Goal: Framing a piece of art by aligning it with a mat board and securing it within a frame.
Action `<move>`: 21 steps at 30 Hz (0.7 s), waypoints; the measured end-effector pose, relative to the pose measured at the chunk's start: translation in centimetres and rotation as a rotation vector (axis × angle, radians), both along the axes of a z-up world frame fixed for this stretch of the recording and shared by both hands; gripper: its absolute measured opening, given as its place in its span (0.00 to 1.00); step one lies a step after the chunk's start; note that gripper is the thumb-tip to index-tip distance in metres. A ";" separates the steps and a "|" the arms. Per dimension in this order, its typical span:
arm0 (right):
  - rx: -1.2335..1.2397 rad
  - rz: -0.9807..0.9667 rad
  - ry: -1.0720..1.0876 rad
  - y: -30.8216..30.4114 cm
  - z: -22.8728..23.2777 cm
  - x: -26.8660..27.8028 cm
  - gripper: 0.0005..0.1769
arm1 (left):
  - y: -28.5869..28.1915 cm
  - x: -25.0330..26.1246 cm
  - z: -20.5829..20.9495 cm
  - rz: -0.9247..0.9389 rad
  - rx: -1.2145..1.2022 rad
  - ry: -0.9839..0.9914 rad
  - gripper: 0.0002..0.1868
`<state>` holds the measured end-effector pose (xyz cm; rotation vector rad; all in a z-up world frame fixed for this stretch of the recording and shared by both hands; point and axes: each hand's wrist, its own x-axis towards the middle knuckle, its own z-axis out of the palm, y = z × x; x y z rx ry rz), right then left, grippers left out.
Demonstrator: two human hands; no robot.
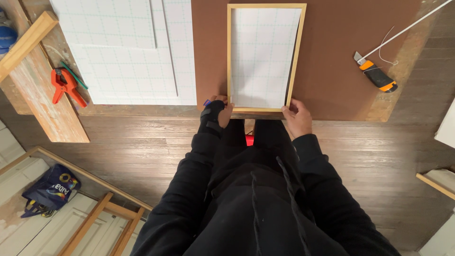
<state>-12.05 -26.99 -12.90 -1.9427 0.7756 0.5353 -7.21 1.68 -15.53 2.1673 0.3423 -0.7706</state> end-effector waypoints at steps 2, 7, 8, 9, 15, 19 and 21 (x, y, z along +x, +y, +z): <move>0.015 -0.018 0.043 -0.1 -0.1 -0.2 0.22 | 0.0 -0.8 -0.8 0.000 0.000 -0.023 0.19; 0.097 -0.154 0.121 -0.3 0.4 0.5 0.23 | 0.4 -2.8 -4.2 0.135 -0.127 -0.001 0.20; 0.084 -0.147 0.111 -0.4 0.5 0.4 0.23 | 0.6 -3.3 -4.9 0.180 -0.176 0.002 0.20; 0.086 -0.146 0.113 -0.3 0.4 0.2 0.23 | 0.8 -3.4 -4.8 0.180 -0.174 0.004 0.20; -0.107 0.003 -0.014 0.4 0.5 0.0 0.17 | 1.1 -4.0 -5.3 0.132 -0.144 0.004 0.18; -0.114 -0.002 -0.010 0.4 0.3 -0.1 0.18 | 0.9 -4.0 -5.4 0.141 -0.080 0.043 0.17; -0.164 0.061 -0.045 0.4 -0.2 -0.6 0.16 | 0.9 -4.2 -5.2 0.132 -0.051 0.047 0.17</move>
